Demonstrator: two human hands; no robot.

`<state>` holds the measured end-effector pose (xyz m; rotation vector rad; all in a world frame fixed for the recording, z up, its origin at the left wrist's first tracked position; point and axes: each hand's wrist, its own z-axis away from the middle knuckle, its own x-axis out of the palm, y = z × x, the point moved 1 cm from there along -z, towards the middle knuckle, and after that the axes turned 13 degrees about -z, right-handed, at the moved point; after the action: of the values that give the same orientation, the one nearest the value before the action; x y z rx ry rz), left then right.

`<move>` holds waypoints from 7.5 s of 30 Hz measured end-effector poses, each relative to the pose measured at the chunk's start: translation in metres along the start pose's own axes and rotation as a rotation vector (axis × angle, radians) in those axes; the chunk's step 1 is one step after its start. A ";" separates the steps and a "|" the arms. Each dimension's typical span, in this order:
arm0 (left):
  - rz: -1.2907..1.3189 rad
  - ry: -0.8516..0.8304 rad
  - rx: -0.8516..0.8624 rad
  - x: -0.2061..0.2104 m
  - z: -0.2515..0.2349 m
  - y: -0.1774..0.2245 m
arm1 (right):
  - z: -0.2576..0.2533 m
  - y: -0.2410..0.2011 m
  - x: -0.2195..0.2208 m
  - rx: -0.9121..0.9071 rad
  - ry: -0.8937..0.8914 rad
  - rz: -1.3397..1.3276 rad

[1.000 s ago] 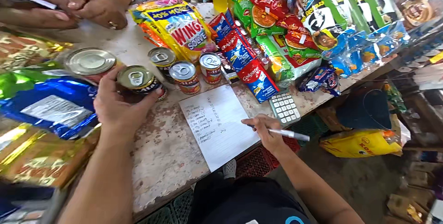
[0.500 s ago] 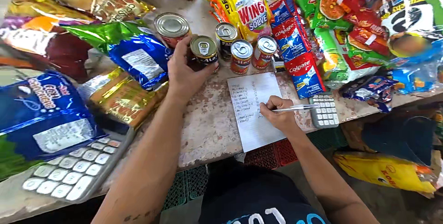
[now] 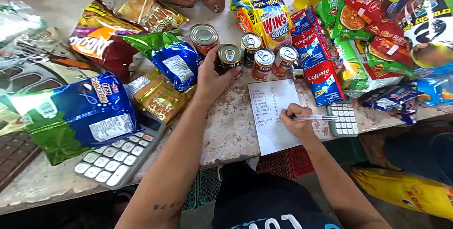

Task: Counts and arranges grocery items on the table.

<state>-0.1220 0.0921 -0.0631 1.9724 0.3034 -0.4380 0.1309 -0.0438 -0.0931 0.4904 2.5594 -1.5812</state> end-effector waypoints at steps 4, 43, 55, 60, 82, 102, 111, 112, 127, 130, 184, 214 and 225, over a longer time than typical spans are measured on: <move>0.041 -0.009 -0.029 -0.003 0.001 0.004 | 0.000 0.001 -0.001 0.001 0.006 0.009; -0.496 -0.178 -0.018 -0.055 -0.048 0.003 | 0.012 -0.010 0.030 0.080 -0.111 -0.237; -0.366 -0.161 0.002 -0.058 -0.045 0.001 | 0.013 -0.023 0.025 0.048 -0.121 -0.212; -0.334 -0.134 0.017 -0.056 -0.044 0.000 | 0.015 -0.022 0.026 0.018 -0.151 -0.228; -0.521 -0.166 0.080 -0.050 -0.042 0.001 | 0.016 -0.020 0.030 0.042 -0.172 -0.232; -0.549 -0.143 0.084 -0.049 -0.041 0.003 | 0.013 -0.015 0.025 0.037 -0.176 -0.272; -0.604 -0.169 0.037 -0.047 -0.040 0.008 | 0.013 -0.009 0.024 0.001 -0.145 -0.224; -0.602 -0.165 0.043 -0.047 -0.040 0.008 | 0.013 -0.009 0.024 0.001 -0.137 -0.227; -0.605 -0.167 0.036 -0.047 -0.040 0.007 | 0.013 -0.004 0.022 -0.011 -0.129 -0.198; -0.599 -0.154 0.043 -0.047 -0.040 0.007 | 0.011 -0.009 0.022 -0.024 -0.086 -0.216; 0.681 0.145 -0.200 -0.070 -0.042 0.008 | 0.014 -0.010 0.021 0.020 -0.080 -0.124; 0.665 0.162 -0.214 -0.069 -0.042 0.009 | 0.005 0.014 0.008 0.020 -0.004 -0.099; 0.659 0.145 -0.215 -0.069 -0.041 0.009 | 0.004 0.013 0.006 0.043 0.001 -0.102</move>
<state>-0.1739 0.1239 -0.0103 1.7684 -0.2081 0.1578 0.1292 -0.0403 -0.1073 0.3701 2.5945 -1.6714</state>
